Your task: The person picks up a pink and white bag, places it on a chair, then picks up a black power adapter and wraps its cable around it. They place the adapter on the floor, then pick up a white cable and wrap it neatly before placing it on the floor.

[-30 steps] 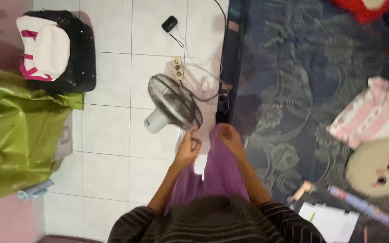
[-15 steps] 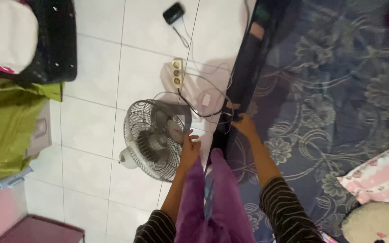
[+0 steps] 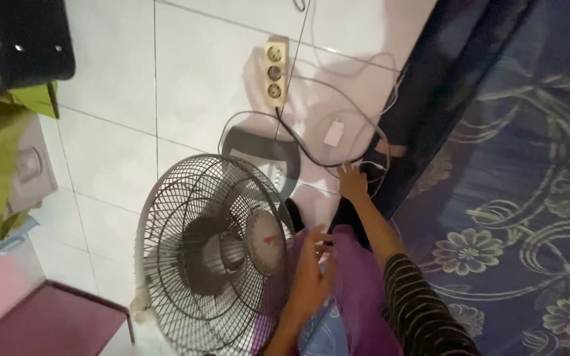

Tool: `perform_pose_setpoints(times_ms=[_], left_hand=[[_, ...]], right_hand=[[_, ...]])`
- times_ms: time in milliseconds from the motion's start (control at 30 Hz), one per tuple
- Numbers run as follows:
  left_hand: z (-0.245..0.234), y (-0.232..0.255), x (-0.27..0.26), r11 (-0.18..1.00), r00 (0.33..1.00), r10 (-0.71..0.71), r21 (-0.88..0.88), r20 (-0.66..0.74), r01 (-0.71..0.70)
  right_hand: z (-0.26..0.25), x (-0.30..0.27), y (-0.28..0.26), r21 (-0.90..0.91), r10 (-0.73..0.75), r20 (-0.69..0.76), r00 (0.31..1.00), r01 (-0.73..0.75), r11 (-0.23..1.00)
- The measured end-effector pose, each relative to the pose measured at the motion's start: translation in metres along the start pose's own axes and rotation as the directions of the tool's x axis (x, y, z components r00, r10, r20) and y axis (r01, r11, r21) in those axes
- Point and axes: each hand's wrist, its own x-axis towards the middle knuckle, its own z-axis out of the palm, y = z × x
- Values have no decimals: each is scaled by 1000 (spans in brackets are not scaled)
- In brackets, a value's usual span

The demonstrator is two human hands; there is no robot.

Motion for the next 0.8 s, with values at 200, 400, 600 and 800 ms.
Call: perform_pose_setpoints(times_ms=[200,400,600,800], left_hand=[[-7,11,-4,992,992,-121,49,17,120],[-1,-4,-6,990,999,-32,141,38,27],[1,-3,-10,992,999,31,120,23,-33],[2,2,-14,993,1000,22,116,14,-24]], right_hand=[[61,10,0,-375,-143,-402,905,-20,927],[16,12,14,-361,27,300,954,87,929],[-9,8,17,54,170,63,983,-173,983],[-7,-3,19,260,290,6,957,-281,924]])
